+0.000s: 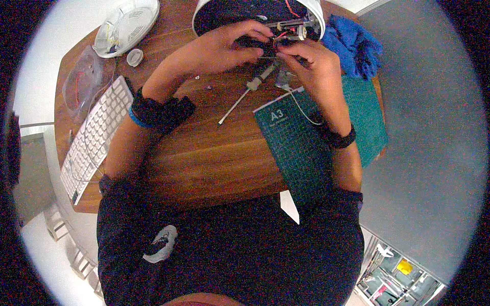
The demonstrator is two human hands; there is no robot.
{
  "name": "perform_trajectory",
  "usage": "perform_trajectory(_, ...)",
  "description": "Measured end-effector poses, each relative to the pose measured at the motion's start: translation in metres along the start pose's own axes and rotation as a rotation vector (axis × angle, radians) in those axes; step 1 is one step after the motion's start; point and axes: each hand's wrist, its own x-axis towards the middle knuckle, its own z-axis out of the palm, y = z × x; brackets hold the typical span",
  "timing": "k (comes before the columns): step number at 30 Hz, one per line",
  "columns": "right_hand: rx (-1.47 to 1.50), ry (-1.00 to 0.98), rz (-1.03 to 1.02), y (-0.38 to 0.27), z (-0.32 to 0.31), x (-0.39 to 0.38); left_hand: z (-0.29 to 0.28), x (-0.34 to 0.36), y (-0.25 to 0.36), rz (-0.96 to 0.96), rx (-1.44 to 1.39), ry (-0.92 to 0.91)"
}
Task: The person works on the internal wiring of a white cylindrical appliance, connecting wires and adjusting components inside the housing. They handle a small plastic bag of parts, a screwdriver, and a blue cloth while assembling the device on a wooden desk.
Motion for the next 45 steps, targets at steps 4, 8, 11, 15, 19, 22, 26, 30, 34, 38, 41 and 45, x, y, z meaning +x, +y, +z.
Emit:
perform_trajectory(4, 0.097, 0.036, 0.110, -0.006, 0.002, 0.000, 0.003, 0.002, -0.013, 0.083, -0.013, 0.029)
perform_trajectory(8, 0.217, 0.040, 0.185, -0.001, 0.004, -0.002, 0.003, 0.003, -0.015, 0.139, 0.079, 0.039)
perform_trajectory(11, 0.203, 0.067, 0.207, 0.003, 0.005, -0.004, 0.003, 0.006, -0.012, 0.111, 0.033, 0.012)
perform_trajectory(15, 0.209, 0.090, 0.255, -0.001, 0.004, -0.005, 0.010, 0.003, 0.007, -0.088, -0.167, -0.019)
perform_trajectory(19, 0.252, 0.062, 0.318, -0.001, 0.001, -0.007, 0.012, 0.003, 0.009, -0.130, -0.241, -0.012)
perform_trajectory(22, 0.177, 0.002, 0.289, 0.001, -0.006, -0.008, 0.010, 0.002, 0.013, -0.129, -0.245, -0.043)
perform_trajectory(26, 0.267, -0.065, 0.330, -0.007, -0.016, -0.004, 0.013, 0.003, 0.006, -0.035, -0.126, -0.034)
perform_trajectory(30, 0.321, -0.111, 0.337, -0.010, -0.028, -0.002, 0.016, 0.004, 0.003, 0.005, -0.041, 0.000)
perform_trajectory(34, 0.306, -0.099, 0.246, 0.002, -0.024, -0.003, 0.021, 0.005, 0.004, -0.017, -0.072, 0.076)
perform_trajectory(38, 0.335, -0.084, 0.333, -0.003, -0.016, -0.007, 0.026, 0.006, -0.002, -0.077, -0.144, 0.156)
perform_trajectory(41, 0.349, -0.048, 0.345, -0.006, -0.013, -0.005, 0.028, 0.008, -0.004, -0.106, -0.152, 0.200)
perform_trajectory(45, 0.320, 0.001, 0.342, -0.007, -0.010, -0.006, 0.026, 0.008, -0.001, -0.114, -0.094, 0.219)
